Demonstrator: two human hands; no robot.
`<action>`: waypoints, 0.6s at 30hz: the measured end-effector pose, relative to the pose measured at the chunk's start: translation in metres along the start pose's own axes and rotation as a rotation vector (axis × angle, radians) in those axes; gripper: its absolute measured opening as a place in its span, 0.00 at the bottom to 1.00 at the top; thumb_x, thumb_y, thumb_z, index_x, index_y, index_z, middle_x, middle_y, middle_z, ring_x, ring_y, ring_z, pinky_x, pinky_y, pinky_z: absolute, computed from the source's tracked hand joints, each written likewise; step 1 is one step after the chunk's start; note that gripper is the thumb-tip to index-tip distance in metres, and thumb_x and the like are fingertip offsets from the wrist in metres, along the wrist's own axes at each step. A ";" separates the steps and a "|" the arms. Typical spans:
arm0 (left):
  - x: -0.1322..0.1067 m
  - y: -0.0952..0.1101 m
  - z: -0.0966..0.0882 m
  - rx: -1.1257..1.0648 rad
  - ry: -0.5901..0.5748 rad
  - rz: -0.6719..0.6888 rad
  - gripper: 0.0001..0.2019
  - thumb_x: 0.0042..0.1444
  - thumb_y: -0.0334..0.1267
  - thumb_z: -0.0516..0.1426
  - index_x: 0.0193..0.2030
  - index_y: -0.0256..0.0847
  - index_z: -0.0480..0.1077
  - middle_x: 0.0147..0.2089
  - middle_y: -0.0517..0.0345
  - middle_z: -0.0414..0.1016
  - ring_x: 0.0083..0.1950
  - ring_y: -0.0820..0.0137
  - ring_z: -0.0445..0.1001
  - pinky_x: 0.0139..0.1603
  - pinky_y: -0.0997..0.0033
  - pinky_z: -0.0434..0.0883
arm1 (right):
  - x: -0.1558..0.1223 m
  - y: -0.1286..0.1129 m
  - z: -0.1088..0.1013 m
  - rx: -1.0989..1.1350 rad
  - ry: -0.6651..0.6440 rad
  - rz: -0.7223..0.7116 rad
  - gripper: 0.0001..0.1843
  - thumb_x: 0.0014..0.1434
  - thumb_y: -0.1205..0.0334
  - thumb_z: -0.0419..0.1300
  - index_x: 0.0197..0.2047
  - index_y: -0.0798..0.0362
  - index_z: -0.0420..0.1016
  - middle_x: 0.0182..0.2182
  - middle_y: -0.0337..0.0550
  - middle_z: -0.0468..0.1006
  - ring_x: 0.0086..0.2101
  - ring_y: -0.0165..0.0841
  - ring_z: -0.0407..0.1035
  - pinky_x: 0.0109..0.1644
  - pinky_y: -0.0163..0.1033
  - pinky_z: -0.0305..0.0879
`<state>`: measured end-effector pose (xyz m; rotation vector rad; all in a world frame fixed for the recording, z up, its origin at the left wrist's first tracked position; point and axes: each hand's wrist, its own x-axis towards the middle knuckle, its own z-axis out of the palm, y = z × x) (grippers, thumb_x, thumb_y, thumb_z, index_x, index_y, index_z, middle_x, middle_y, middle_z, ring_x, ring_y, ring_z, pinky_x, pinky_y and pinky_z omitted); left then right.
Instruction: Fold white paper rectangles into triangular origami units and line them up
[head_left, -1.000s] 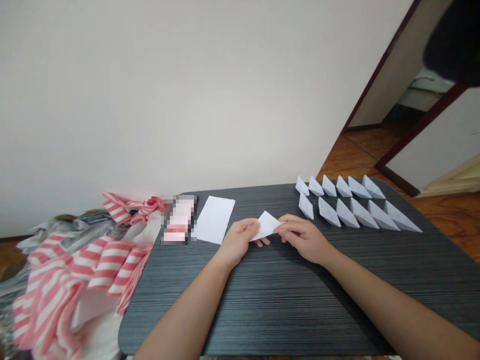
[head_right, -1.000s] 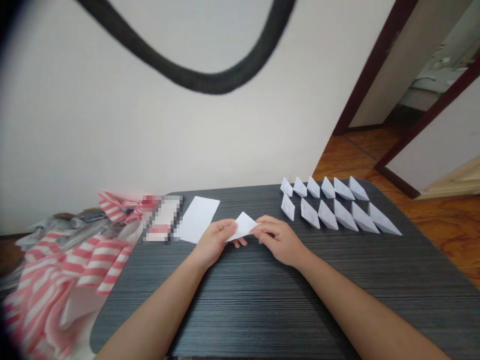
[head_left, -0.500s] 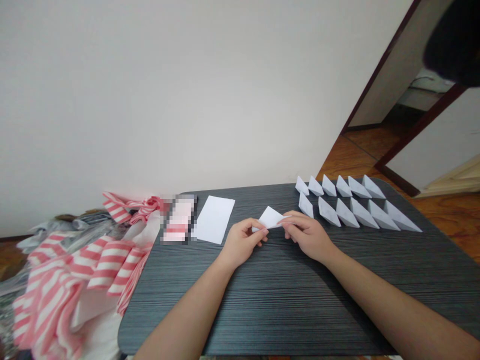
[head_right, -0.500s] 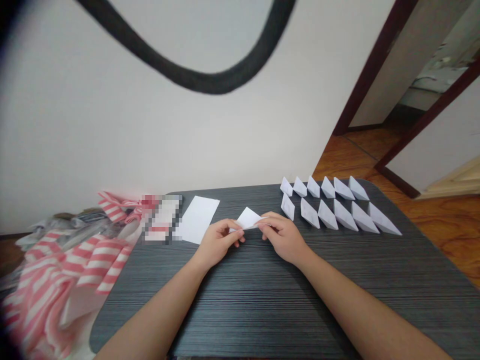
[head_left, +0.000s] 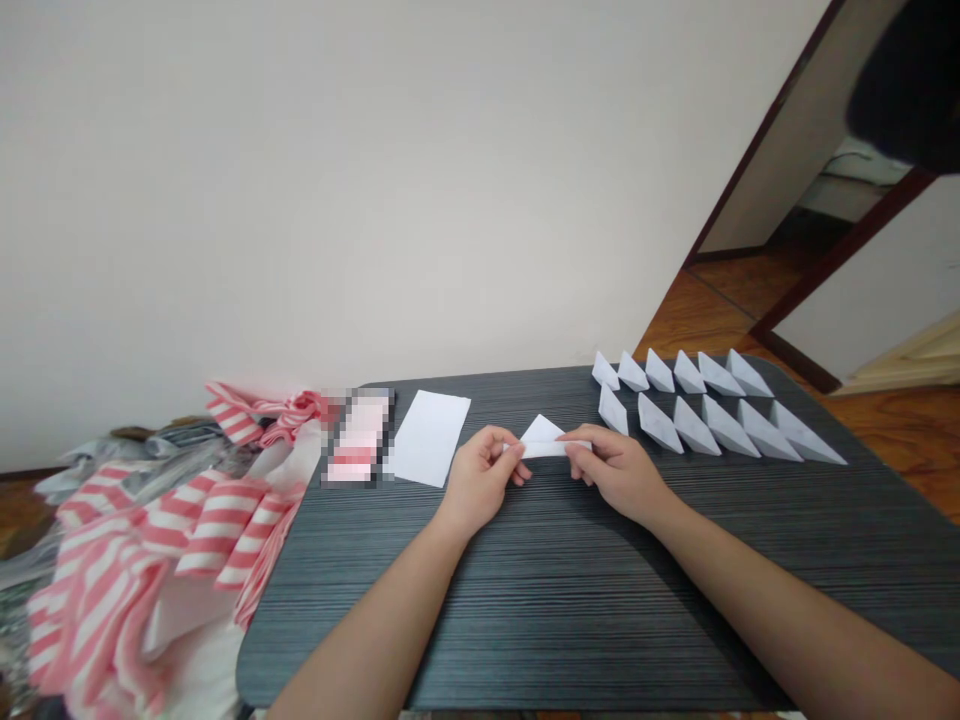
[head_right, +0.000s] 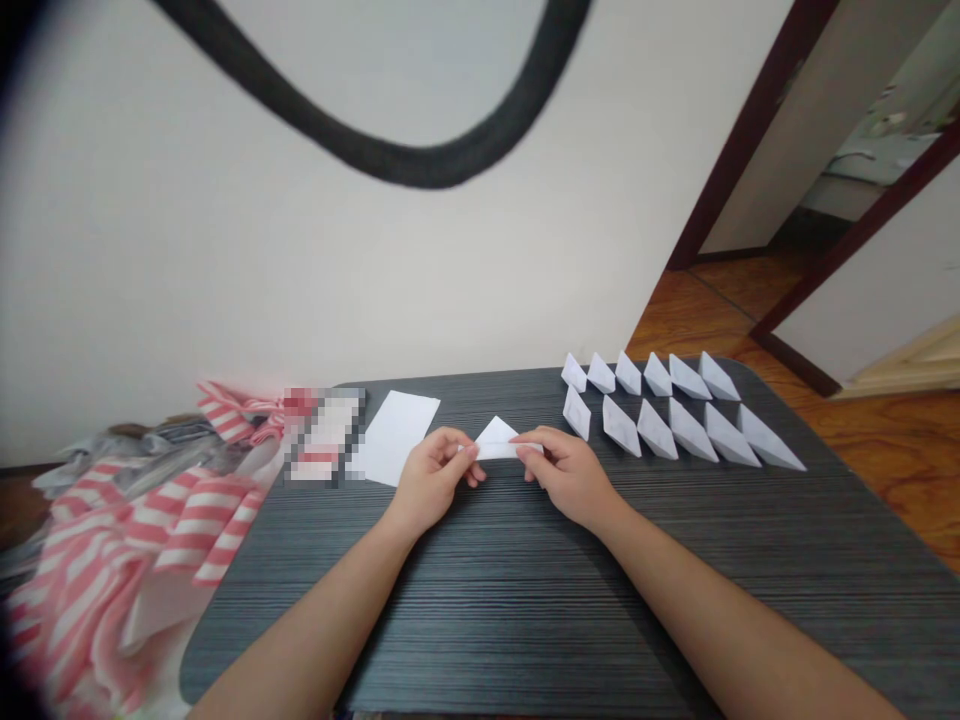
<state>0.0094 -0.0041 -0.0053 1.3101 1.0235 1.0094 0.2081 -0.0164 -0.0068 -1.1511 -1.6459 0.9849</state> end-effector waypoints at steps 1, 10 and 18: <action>0.000 0.000 0.000 0.003 0.002 0.000 0.11 0.55 0.44 0.55 0.37 0.37 0.64 0.23 0.60 0.73 0.23 0.75 0.70 0.27 0.74 0.67 | 0.000 0.001 0.000 0.003 0.004 0.005 0.11 0.61 0.59 0.54 0.41 0.54 0.73 0.24 0.38 0.70 0.22 0.27 0.64 0.25 0.34 0.61; -0.001 0.002 0.001 -0.053 -0.053 -0.014 0.18 0.54 0.42 0.57 0.48 0.39 0.58 0.28 0.58 0.75 0.25 0.74 0.72 0.28 0.74 0.69 | 0.000 0.002 0.001 -0.025 0.012 -0.006 0.11 0.61 0.59 0.53 0.41 0.54 0.73 0.24 0.38 0.70 0.21 0.27 0.64 0.25 0.33 0.61; -0.002 0.002 0.001 0.081 -0.164 -0.083 0.13 0.53 0.43 0.57 0.39 0.35 0.67 0.33 0.52 0.76 0.26 0.77 0.69 0.27 0.77 0.67 | -0.002 0.002 0.005 -0.007 -0.061 0.006 0.12 0.59 0.61 0.55 0.47 0.53 0.70 0.25 0.38 0.72 0.23 0.27 0.67 0.27 0.33 0.62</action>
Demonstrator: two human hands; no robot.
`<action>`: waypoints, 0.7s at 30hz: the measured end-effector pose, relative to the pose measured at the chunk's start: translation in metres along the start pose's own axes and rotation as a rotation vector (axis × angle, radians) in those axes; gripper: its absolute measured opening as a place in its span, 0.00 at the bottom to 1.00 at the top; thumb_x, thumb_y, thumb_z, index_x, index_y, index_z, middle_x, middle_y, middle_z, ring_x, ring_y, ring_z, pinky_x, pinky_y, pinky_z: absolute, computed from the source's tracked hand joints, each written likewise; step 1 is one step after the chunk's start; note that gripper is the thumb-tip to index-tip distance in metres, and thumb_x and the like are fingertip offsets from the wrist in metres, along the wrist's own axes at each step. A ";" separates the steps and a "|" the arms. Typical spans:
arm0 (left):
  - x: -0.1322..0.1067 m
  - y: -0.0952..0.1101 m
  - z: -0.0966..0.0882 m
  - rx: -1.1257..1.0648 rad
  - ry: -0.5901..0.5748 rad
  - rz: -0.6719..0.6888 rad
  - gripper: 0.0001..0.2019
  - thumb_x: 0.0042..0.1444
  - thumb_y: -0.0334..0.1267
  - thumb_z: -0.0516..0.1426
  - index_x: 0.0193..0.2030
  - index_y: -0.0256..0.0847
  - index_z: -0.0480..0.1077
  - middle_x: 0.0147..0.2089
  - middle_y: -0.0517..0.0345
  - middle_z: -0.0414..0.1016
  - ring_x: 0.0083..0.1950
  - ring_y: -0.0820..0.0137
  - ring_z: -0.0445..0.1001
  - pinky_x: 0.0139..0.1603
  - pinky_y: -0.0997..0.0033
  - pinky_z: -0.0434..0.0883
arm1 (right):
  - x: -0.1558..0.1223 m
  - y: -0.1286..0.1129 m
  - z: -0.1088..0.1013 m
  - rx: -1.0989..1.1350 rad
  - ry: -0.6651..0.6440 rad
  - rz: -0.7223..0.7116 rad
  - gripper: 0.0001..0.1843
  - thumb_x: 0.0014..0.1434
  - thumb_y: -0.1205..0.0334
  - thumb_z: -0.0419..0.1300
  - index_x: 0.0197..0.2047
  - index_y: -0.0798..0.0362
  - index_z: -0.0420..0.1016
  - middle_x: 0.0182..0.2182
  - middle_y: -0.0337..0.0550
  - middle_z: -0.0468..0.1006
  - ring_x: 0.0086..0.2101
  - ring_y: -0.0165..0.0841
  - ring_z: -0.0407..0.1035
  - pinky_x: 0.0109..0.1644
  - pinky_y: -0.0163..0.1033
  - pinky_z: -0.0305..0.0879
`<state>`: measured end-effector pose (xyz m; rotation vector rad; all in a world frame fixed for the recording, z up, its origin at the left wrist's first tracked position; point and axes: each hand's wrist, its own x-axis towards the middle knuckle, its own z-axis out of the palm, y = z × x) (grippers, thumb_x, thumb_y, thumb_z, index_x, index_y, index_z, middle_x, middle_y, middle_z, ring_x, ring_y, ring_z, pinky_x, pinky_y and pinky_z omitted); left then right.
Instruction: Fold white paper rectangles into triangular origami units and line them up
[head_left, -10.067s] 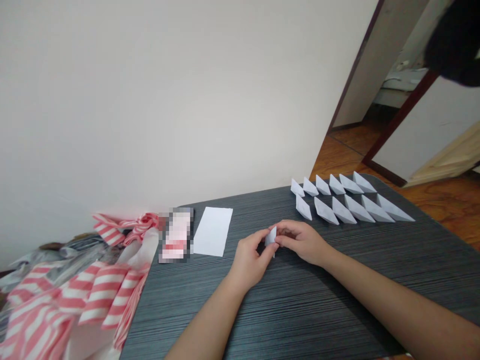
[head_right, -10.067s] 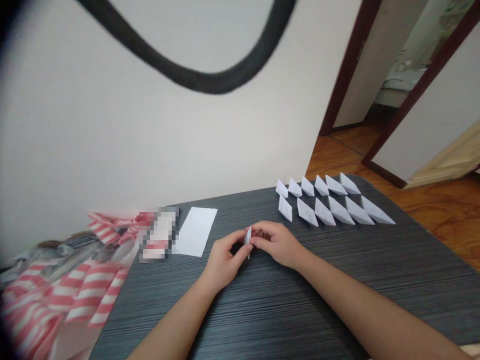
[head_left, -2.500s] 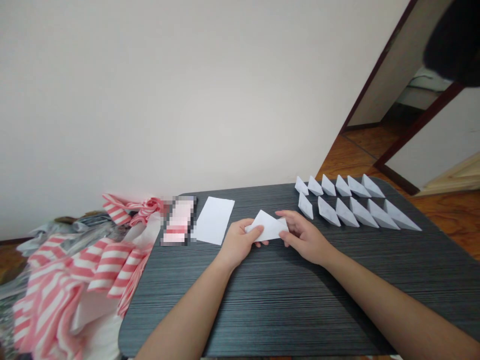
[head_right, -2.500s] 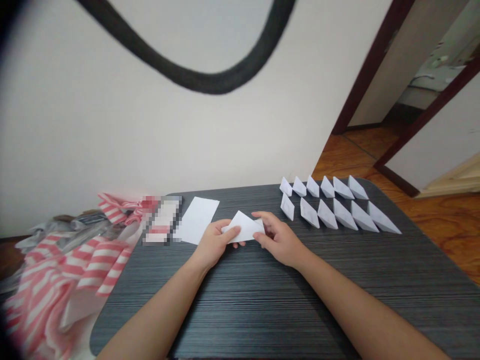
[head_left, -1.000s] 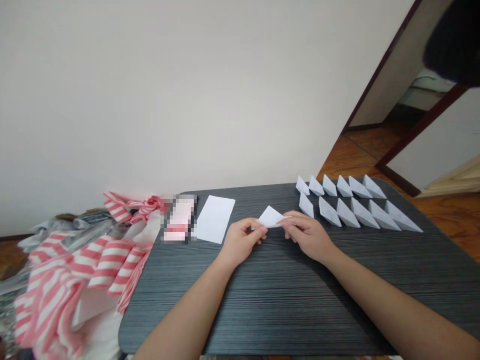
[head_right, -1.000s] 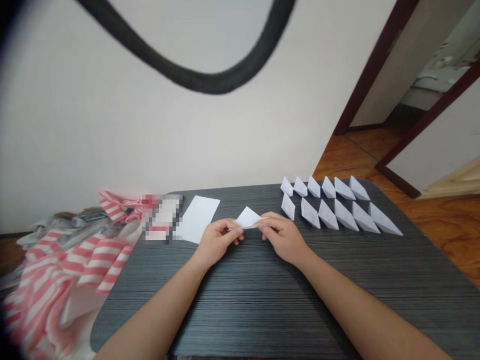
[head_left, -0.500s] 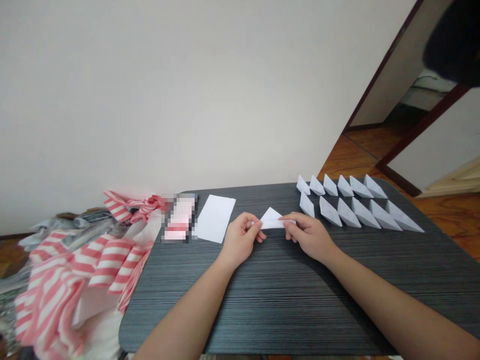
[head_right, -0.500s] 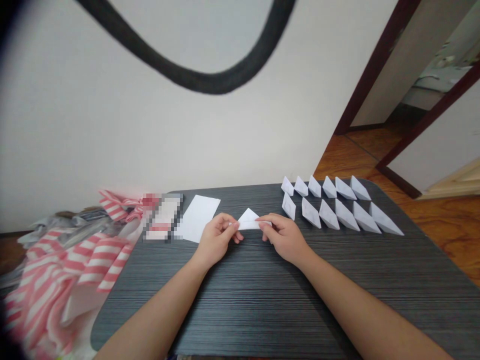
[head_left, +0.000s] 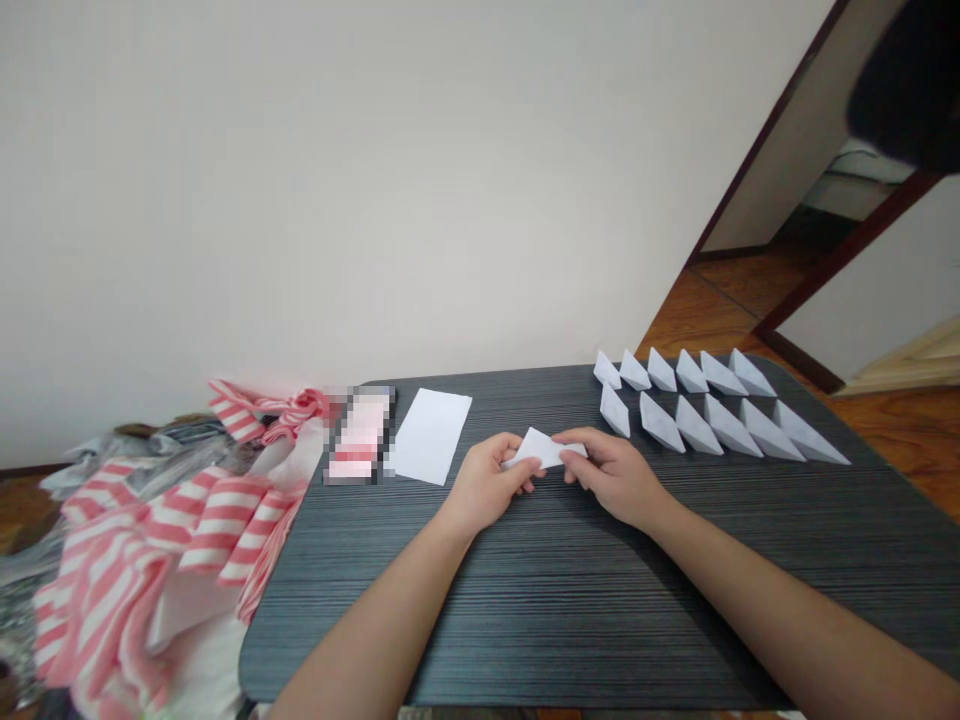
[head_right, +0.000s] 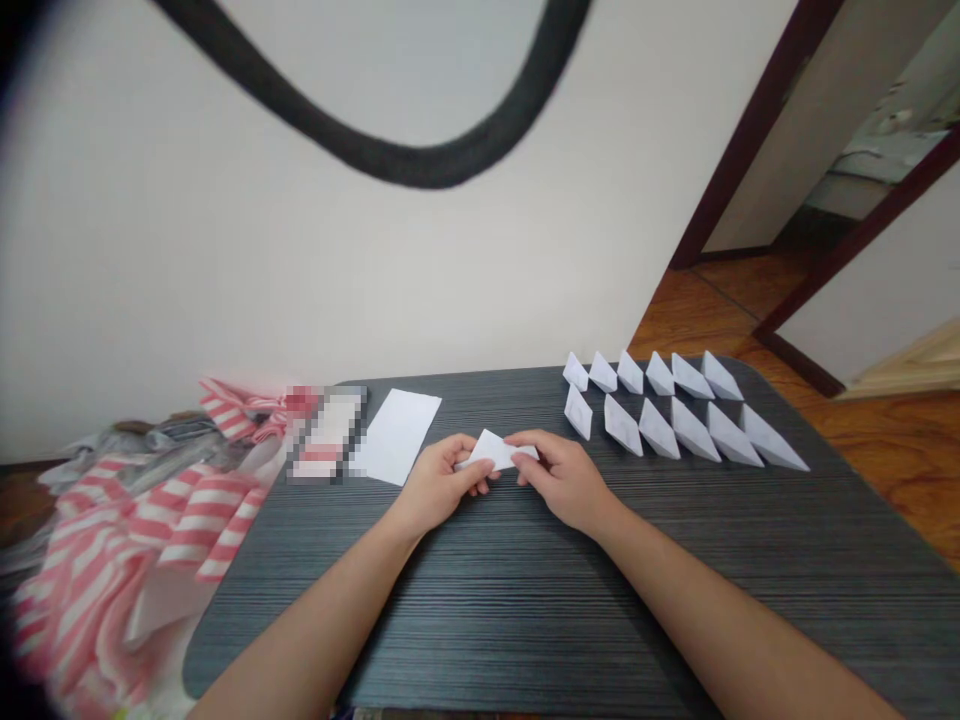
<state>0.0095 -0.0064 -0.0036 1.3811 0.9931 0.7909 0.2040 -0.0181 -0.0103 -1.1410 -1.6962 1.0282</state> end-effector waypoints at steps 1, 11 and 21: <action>0.000 -0.001 0.000 -0.011 0.006 0.003 0.12 0.54 0.43 0.56 0.38 0.35 0.66 0.33 0.53 0.75 0.26 0.77 0.69 0.27 0.77 0.66 | 0.000 0.001 0.001 0.038 0.009 0.028 0.16 0.59 0.61 0.55 0.51 0.52 0.67 0.24 0.37 0.72 0.23 0.28 0.67 0.26 0.32 0.61; -0.001 0.001 -0.002 -0.022 -0.041 0.009 0.12 0.53 0.41 0.57 0.41 0.36 0.66 0.34 0.53 0.75 0.26 0.76 0.70 0.27 0.77 0.66 | 0.001 -0.001 -0.004 -0.038 -0.086 0.156 0.16 0.62 0.55 0.52 0.28 0.55 0.71 0.18 0.39 0.74 0.21 0.28 0.67 0.29 0.34 0.62; -0.002 0.009 -0.001 0.074 -0.103 0.003 0.10 0.55 0.39 0.54 0.36 0.35 0.72 0.32 0.54 0.75 0.26 0.77 0.68 0.27 0.78 0.65 | 0.002 0.001 0.000 0.041 -0.161 0.137 0.11 0.59 0.58 0.56 0.29 0.55 0.71 0.21 0.38 0.74 0.21 0.28 0.68 0.27 0.33 0.62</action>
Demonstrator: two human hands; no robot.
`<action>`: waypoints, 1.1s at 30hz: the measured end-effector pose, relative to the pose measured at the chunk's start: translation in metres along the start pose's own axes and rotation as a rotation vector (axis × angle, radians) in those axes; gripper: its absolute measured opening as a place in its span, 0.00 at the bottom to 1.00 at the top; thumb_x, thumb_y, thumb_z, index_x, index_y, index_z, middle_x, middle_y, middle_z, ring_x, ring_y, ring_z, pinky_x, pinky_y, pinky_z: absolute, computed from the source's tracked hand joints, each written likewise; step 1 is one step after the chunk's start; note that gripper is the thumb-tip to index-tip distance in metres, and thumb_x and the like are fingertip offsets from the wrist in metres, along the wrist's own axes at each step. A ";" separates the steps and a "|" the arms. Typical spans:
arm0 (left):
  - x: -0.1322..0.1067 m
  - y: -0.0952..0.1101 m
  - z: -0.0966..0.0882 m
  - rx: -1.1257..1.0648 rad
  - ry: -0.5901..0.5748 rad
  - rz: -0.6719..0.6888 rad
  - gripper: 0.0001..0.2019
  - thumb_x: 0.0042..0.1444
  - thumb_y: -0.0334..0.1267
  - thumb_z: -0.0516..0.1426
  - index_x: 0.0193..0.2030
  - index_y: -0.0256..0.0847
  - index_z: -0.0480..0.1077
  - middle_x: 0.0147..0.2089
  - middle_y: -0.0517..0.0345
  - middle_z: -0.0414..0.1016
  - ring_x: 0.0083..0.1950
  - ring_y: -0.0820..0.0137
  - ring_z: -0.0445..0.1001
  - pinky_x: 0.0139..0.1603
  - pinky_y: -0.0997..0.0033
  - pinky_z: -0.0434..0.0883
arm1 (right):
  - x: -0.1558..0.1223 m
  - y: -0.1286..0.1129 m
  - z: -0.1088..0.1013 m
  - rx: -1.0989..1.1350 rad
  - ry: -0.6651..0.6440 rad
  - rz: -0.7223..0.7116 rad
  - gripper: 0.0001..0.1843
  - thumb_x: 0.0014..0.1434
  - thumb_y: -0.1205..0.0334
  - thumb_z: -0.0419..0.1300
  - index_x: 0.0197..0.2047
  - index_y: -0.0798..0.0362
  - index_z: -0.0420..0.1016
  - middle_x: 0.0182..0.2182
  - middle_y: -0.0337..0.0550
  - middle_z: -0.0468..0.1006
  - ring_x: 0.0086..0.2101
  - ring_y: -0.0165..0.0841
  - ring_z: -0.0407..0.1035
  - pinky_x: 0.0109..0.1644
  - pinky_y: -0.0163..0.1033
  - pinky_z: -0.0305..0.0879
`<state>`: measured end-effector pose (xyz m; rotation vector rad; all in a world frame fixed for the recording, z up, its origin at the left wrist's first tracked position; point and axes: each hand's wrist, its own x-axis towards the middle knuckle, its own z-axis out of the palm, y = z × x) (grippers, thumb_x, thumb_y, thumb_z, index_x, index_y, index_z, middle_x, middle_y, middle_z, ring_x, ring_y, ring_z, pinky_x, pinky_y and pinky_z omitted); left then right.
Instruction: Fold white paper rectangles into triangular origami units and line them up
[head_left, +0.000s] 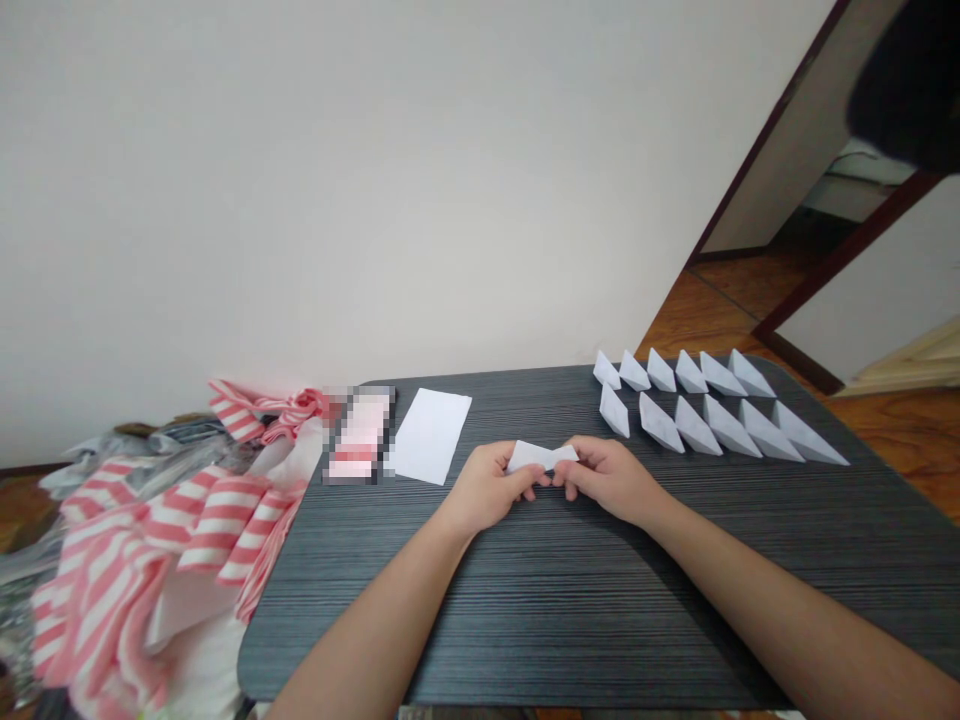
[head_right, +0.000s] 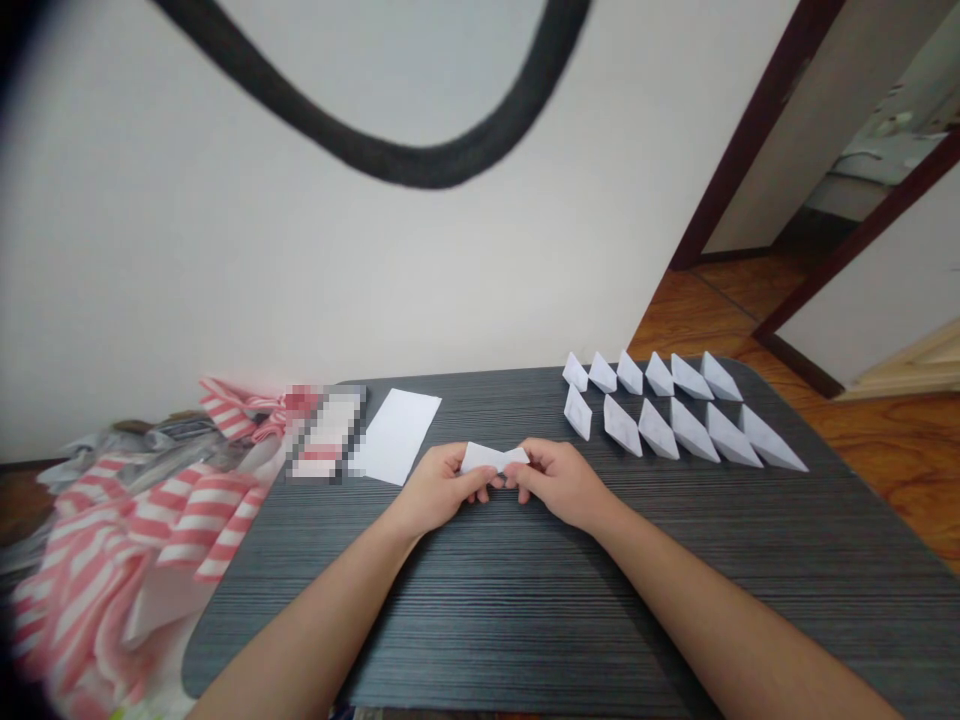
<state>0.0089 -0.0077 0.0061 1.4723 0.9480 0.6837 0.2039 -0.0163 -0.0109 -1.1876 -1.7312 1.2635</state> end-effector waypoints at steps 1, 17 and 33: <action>0.000 0.000 0.000 -0.007 -0.004 0.010 0.10 0.55 0.39 0.54 0.36 0.35 0.72 0.33 0.54 0.75 0.27 0.77 0.68 0.28 0.78 0.66 | 0.000 0.000 0.000 0.018 -0.017 0.001 0.10 0.58 0.58 0.56 0.30 0.55 0.72 0.22 0.39 0.75 0.22 0.28 0.68 0.27 0.33 0.63; -0.001 -0.001 0.002 0.085 -0.001 0.050 0.10 0.56 0.39 0.53 0.34 0.35 0.71 0.31 0.55 0.74 0.27 0.76 0.69 0.29 0.77 0.66 | -0.001 -0.006 0.002 -0.037 -0.054 0.026 0.12 0.59 0.59 0.55 0.29 0.56 0.72 0.23 0.40 0.75 0.21 0.28 0.69 0.26 0.32 0.64; 0.001 -0.003 0.000 -0.066 0.047 -0.012 0.11 0.55 0.41 0.55 0.37 0.34 0.70 0.33 0.52 0.75 0.26 0.76 0.70 0.26 0.77 0.67 | -0.001 -0.002 0.001 0.089 0.054 0.106 0.17 0.60 0.52 0.54 0.27 0.56 0.71 0.17 0.39 0.72 0.17 0.25 0.60 0.20 0.31 0.55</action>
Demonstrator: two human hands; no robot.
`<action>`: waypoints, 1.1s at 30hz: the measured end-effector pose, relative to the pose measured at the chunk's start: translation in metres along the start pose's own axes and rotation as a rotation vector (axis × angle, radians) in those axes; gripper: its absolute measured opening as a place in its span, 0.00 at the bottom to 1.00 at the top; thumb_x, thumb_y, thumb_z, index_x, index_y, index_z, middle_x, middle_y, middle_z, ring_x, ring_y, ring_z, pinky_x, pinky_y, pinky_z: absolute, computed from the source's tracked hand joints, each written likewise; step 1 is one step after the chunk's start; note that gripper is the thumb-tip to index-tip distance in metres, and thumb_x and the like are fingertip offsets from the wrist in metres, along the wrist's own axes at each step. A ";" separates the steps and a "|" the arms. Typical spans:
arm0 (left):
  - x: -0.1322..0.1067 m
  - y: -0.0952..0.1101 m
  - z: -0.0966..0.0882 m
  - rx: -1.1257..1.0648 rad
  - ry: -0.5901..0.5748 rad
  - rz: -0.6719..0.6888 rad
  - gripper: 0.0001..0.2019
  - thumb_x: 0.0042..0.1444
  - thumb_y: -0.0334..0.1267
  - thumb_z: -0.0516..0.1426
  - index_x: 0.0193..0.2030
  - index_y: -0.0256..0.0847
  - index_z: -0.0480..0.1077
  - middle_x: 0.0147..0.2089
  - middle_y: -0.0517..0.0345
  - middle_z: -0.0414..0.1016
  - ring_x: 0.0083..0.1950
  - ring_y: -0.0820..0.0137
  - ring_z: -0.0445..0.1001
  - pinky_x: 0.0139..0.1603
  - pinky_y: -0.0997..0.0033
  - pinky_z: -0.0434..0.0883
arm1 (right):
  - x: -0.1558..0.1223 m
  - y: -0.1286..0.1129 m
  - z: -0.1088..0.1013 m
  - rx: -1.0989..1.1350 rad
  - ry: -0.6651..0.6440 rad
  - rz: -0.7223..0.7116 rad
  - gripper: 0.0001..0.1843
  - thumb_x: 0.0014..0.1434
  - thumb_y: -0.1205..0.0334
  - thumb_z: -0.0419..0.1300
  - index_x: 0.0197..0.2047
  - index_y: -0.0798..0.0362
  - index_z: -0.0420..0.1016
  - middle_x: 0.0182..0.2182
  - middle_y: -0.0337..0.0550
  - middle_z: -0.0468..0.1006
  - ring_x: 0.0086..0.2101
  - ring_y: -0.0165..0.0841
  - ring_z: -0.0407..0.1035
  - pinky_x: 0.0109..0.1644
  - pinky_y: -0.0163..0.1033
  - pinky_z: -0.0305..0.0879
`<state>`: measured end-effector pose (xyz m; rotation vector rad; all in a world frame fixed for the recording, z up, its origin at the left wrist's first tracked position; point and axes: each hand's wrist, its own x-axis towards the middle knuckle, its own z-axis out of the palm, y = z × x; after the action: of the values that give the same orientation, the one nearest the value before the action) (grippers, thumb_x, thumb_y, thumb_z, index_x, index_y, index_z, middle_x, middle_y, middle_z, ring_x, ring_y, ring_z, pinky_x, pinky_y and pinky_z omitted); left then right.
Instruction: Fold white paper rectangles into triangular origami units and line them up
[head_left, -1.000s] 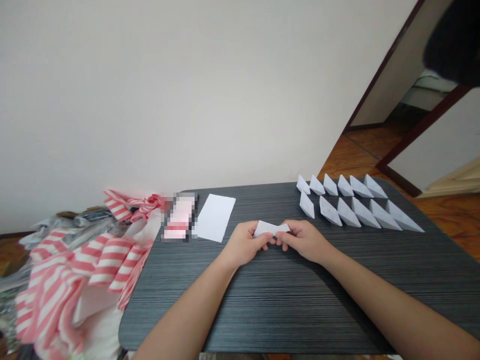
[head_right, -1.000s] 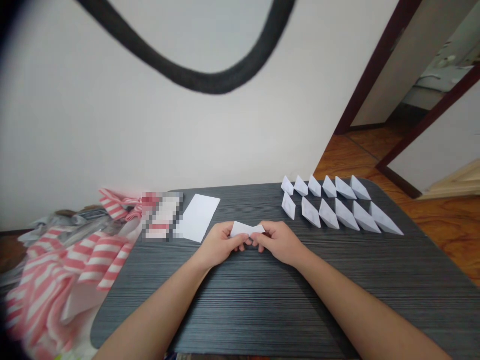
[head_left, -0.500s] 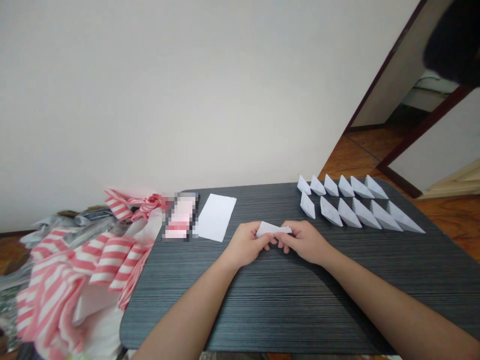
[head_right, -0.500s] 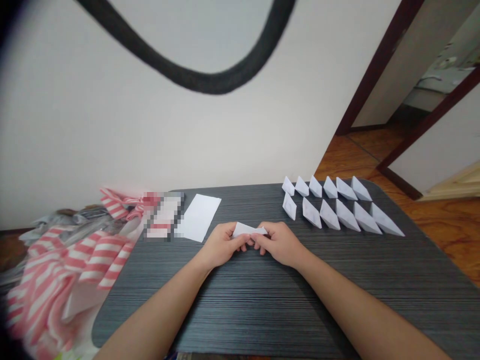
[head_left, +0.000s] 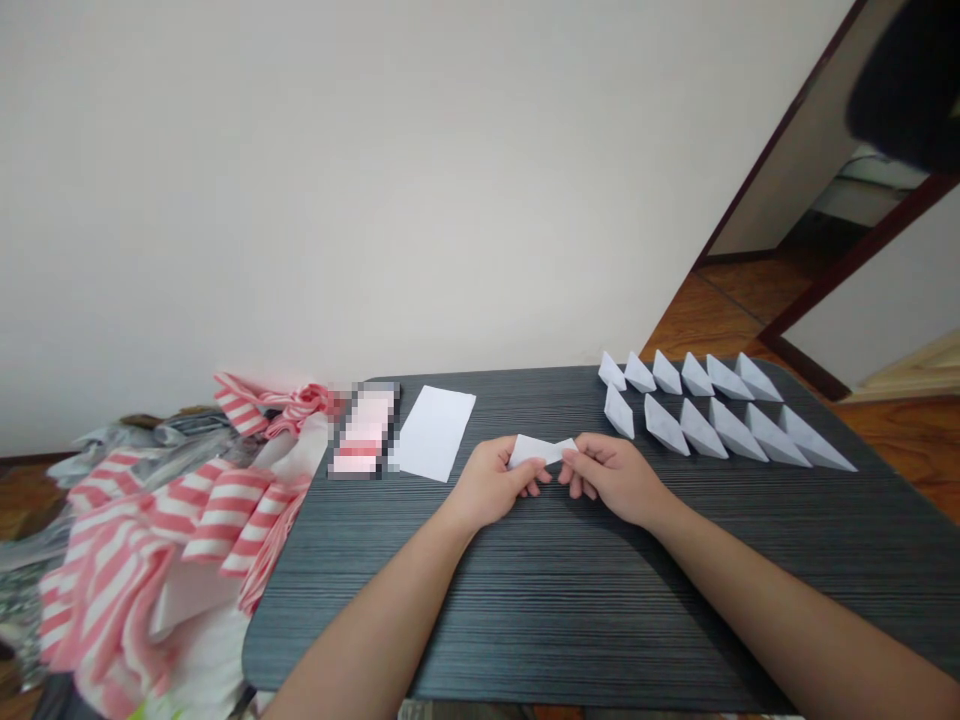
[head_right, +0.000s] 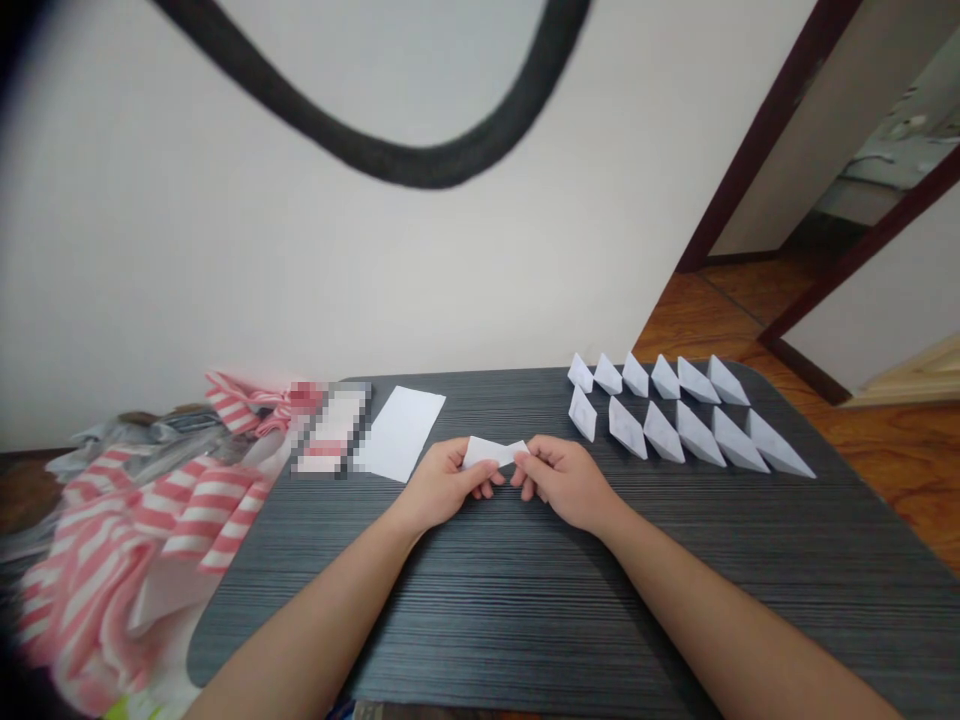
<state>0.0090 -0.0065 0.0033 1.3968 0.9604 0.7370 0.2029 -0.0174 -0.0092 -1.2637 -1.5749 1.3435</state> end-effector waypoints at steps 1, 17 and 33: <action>0.000 0.000 0.000 -0.001 0.000 0.001 0.11 0.55 0.41 0.55 0.37 0.34 0.70 0.33 0.52 0.75 0.26 0.76 0.70 0.26 0.77 0.67 | 0.000 0.000 0.000 0.014 -0.002 -0.002 0.17 0.60 0.52 0.53 0.27 0.56 0.71 0.17 0.39 0.72 0.16 0.25 0.60 0.20 0.31 0.55; -0.001 0.001 0.002 -0.022 -0.044 0.020 0.11 0.55 0.40 0.55 0.36 0.33 0.71 0.33 0.52 0.75 0.27 0.77 0.69 0.29 0.76 0.67 | 0.001 -0.003 0.003 0.019 -0.068 -0.018 0.14 0.58 0.53 0.56 0.28 0.56 0.69 0.20 0.39 0.73 0.19 0.26 0.65 0.21 0.31 0.58; 0.005 -0.007 -0.003 -0.168 0.051 -0.034 0.14 0.56 0.46 0.54 0.37 0.34 0.66 0.35 0.49 0.78 0.24 0.75 0.72 0.25 0.76 0.67 | 0.001 0.000 -0.002 0.067 0.088 -0.041 0.18 0.59 0.49 0.54 0.26 0.54 0.66 0.19 0.38 0.71 0.18 0.26 0.64 0.20 0.32 0.59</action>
<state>0.0084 -0.0010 -0.0042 1.2178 0.9377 0.8127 0.2046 -0.0156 -0.0085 -1.2273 -1.4752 1.2869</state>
